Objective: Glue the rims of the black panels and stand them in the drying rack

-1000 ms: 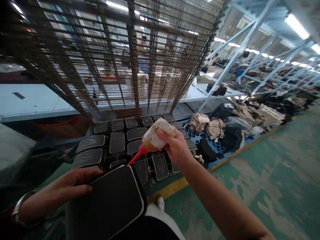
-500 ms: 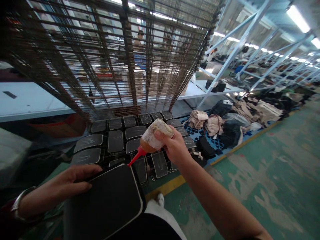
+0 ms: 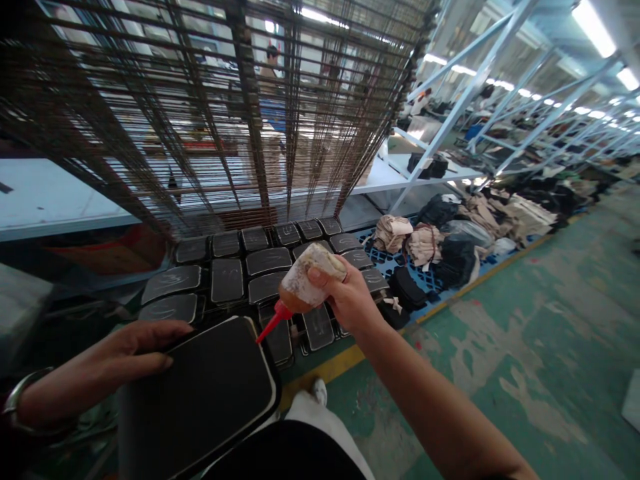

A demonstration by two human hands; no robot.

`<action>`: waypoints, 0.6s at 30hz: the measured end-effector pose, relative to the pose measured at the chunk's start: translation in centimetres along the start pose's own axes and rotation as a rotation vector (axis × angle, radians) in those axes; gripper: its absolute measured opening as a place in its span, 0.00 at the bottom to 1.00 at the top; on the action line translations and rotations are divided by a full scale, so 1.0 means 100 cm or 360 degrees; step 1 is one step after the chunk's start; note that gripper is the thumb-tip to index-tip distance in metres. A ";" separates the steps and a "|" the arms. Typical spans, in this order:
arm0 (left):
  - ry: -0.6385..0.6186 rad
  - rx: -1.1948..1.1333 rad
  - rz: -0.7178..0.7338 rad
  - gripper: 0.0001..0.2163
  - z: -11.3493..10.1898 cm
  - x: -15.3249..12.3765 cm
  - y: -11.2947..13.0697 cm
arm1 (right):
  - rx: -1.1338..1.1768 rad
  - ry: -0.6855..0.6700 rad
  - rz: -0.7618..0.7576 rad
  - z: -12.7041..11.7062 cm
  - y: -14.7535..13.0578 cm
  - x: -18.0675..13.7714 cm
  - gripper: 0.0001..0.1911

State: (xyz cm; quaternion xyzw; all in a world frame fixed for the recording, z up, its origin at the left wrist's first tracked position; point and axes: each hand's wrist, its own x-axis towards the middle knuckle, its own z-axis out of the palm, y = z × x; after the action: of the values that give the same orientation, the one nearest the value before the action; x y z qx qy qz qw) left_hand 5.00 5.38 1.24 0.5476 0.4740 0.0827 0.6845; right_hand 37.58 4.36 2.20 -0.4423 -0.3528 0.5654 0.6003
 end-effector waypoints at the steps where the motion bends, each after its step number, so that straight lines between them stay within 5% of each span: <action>1: 0.0010 -0.0007 -0.0006 0.17 -0.001 0.000 -0.001 | 0.0003 0.0003 0.0003 -0.001 0.000 -0.002 0.19; 8: 0.0042 -0.0147 -0.0031 0.16 -0.005 -0.001 0.000 | -0.0001 0.0032 0.0058 -0.012 0.005 -0.014 0.19; 18: 0.0334 -0.0418 -0.0011 0.18 -0.008 -0.004 -0.009 | 0.0156 0.0226 0.0060 -0.023 0.012 -0.025 0.19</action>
State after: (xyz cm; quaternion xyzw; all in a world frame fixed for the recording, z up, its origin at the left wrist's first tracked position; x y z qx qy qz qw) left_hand 3.82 5.27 0.75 0.4402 0.5297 0.1984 0.6974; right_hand 38.98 1.53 0.40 -0.4580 -0.2729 0.5603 0.6338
